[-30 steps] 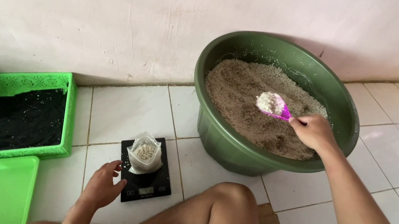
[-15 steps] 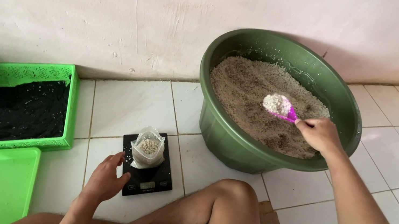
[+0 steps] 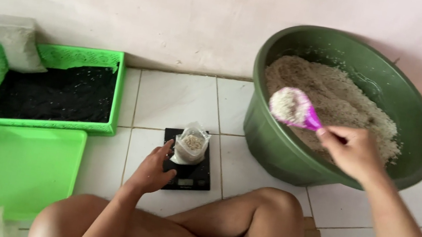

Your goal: Scooping granular material from a large tub into small plastic bags, weighing them on a digital scale, and sealing the bags.

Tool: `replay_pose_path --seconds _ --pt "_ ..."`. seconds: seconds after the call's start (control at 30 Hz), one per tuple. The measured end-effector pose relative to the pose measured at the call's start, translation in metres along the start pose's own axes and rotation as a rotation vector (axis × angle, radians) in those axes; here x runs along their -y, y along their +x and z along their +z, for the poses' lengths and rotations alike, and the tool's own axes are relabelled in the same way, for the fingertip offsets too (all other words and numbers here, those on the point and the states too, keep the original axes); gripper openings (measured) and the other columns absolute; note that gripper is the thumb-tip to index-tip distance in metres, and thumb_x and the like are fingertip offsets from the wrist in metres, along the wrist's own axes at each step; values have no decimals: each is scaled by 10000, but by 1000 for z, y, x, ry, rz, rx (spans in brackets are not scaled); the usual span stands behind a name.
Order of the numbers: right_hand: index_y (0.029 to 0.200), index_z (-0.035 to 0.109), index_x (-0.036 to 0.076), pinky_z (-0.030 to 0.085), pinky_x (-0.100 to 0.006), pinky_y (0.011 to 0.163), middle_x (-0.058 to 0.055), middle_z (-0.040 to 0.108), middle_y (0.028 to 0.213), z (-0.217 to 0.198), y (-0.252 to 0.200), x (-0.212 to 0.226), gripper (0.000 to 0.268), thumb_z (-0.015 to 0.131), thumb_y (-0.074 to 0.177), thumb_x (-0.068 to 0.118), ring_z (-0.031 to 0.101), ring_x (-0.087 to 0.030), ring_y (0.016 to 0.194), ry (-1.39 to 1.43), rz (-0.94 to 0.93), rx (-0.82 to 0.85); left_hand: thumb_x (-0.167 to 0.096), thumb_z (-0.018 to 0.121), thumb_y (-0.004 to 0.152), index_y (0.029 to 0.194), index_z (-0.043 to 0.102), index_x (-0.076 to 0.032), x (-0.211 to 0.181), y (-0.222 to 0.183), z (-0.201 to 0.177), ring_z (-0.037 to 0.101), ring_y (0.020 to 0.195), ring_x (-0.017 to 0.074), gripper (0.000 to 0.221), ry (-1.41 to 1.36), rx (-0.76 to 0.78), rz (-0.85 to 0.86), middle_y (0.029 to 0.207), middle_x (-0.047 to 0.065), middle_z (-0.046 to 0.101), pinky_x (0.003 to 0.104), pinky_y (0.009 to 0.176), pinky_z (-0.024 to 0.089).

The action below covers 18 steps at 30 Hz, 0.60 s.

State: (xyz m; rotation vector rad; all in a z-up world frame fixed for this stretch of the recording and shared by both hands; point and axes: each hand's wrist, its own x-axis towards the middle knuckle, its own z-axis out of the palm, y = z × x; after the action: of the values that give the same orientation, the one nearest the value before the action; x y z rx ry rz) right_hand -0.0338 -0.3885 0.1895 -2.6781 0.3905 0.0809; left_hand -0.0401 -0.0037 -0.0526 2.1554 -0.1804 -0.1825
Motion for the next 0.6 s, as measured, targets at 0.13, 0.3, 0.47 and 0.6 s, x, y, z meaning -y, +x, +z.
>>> replay_pose_path --seconds 0.13,0.3,0.47,0.6 --pt "1021 786 111 548 -421 780 -186 740 904 48 -15 13 206 712 879 241 704 -339 928 175 -304 -137 -105 724 775 1544 263 -78 -9 -3 -8 549 1241 417 897 -5 66 -25 1347 243 500 516 1028 491" --pt "980 799 163 561 -372 685 -126 749 873 111 -5 35 201 731 844 294 716 -289 888 196 -488 -132 -153 753 747 1541 263 -105 -4 1 -2 555 1248 382 934 6 92 -33 1358 220 507 481 1041 499" --pt "959 804 187 571 -318 604 -96 742 749 134 -2 53 166 723 837 264 722 -247 714 129 -580 -150 -160 750 758 1554 224 -108 -3 0 0 559 1241 386 955 8 114 -41 1361 214 501 479 1029 508" --pt "954 802 197 576 -321 594 -69 730 727 136 5 58 170 718 851 304 717 -241 701 3 -690 -187 -190 746 761 1567 190 -133 0 0 1 555 1257 350 980 36 149 -65 1376 179 492 452 1035 508"
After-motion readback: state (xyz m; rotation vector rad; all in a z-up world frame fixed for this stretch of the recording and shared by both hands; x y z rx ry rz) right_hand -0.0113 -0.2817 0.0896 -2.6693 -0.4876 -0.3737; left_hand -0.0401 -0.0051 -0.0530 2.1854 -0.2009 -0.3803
